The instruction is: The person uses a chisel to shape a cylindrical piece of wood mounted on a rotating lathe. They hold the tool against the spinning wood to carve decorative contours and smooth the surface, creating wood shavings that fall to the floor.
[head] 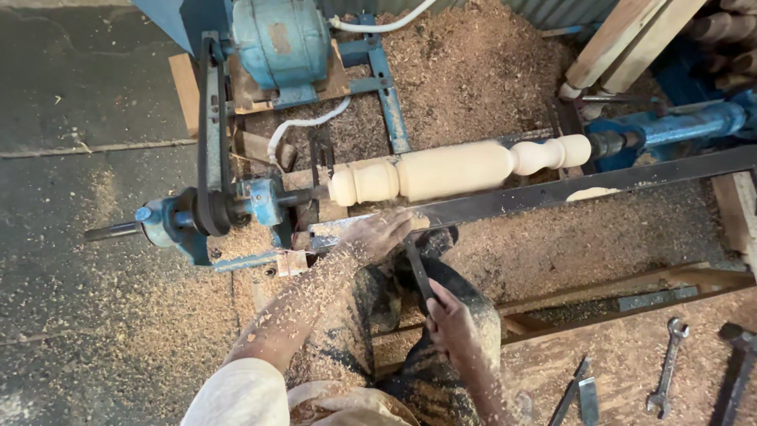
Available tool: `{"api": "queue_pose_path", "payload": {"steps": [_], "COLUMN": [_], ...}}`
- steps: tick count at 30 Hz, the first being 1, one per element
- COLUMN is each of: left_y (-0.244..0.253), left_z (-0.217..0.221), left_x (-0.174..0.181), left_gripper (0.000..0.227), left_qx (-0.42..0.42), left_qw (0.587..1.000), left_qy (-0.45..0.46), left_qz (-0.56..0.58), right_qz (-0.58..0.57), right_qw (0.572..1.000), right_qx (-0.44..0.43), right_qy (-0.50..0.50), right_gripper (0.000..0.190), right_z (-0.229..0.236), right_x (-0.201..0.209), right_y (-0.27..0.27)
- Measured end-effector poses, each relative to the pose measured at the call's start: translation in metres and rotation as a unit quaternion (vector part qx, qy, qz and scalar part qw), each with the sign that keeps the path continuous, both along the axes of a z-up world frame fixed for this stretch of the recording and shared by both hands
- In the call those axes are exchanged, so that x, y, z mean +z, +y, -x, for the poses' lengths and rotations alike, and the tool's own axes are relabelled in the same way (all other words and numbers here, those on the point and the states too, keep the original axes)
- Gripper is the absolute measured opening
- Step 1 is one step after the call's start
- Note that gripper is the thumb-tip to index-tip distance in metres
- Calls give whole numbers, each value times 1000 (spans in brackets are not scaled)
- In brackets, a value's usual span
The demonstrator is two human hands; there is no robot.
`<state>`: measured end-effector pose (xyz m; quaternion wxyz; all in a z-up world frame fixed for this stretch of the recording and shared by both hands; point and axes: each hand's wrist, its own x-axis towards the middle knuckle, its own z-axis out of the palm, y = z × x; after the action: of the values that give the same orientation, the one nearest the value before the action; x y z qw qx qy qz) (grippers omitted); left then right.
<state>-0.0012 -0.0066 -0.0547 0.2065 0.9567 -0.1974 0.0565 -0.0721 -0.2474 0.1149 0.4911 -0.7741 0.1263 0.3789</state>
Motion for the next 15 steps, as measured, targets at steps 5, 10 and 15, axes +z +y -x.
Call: {"api": "queue_pose_path", "payload": {"steps": [5,10,15], "left_y": [4,7,2], "left_z": [1,9,-12], "left_x": [-8,22,1], "left_gripper": [46,45,40], "left_qx": [-57,-38,-9], "left_qw": [991,989,938], "left_qy": [-105,-106,-347], "left_qz": [-62,-94,-14], "right_qz": [-79,-143,-174], "right_qw": [995,981,972], "right_qx": [-60,-124,-149], "right_qy": [30,45,53], "right_gripper": [53,52,52], "right_z": [17,33,38], "right_x": [2,-8,-18], "right_y": [16,31,38]}}
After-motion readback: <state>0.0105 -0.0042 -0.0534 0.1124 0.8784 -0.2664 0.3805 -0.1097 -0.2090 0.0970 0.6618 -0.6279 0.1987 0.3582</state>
